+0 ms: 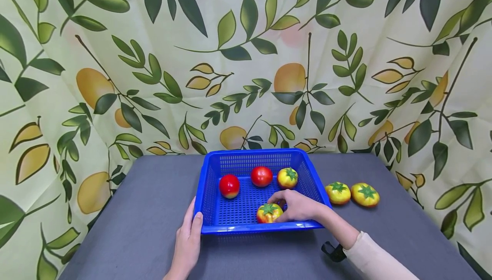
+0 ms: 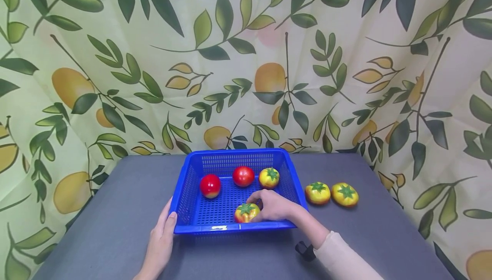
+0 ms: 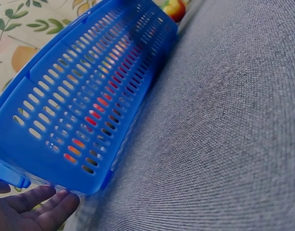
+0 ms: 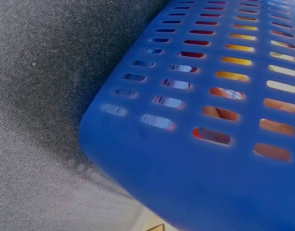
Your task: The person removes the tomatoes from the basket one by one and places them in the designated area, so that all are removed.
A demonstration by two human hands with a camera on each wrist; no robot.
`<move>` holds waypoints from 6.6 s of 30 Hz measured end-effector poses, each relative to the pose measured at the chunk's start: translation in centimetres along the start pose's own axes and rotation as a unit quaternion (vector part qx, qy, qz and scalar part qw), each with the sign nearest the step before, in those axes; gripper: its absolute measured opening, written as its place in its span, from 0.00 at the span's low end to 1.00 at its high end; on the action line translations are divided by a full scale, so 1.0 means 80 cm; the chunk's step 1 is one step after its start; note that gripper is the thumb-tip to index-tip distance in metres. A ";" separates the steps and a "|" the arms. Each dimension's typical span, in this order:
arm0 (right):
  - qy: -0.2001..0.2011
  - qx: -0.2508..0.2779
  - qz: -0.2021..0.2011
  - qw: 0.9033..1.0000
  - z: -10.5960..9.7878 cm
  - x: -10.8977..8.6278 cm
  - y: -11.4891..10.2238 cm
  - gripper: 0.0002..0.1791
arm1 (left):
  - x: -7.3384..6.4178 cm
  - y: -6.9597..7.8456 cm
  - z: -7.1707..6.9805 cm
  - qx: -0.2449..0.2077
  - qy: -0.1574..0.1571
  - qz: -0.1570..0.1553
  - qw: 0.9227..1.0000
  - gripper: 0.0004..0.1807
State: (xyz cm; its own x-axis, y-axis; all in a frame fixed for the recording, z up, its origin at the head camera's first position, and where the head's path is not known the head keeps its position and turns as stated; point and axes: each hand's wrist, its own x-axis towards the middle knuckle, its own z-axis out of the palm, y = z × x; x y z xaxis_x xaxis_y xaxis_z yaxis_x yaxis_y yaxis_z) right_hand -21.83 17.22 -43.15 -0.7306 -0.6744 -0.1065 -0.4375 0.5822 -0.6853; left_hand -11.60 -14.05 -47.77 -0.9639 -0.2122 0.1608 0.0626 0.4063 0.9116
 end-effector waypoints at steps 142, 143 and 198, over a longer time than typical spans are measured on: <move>0.462 0.070 0.271 0.842 -0.119 -0.263 0.178 0.42 | 0.002 -0.006 -0.001 -0.010 0.019 0.046 0.999 0.28; 0.458 0.071 0.270 0.844 -0.120 -0.263 0.180 0.42 | 0.002 -0.006 -0.001 -0.011 0.021 0.048 0.999 0.28; 0.314 0.025 0.331 0.889 -0.126 -0.248 0.226 0.52 | 0.004 -0.003 -0.001 -0.009 -0.002 0.010 1.000 0.30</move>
State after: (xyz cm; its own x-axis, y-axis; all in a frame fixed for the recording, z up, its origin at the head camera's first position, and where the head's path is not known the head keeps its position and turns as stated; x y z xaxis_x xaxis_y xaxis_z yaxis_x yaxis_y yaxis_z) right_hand -20.48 45.71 -46.17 -0.9750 0.2048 -0.0863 0.2104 0.7254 -0.6554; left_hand -11.95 -14.26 -47.91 -0.9634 -0.2012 0.1774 0.0863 0.3937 0.9152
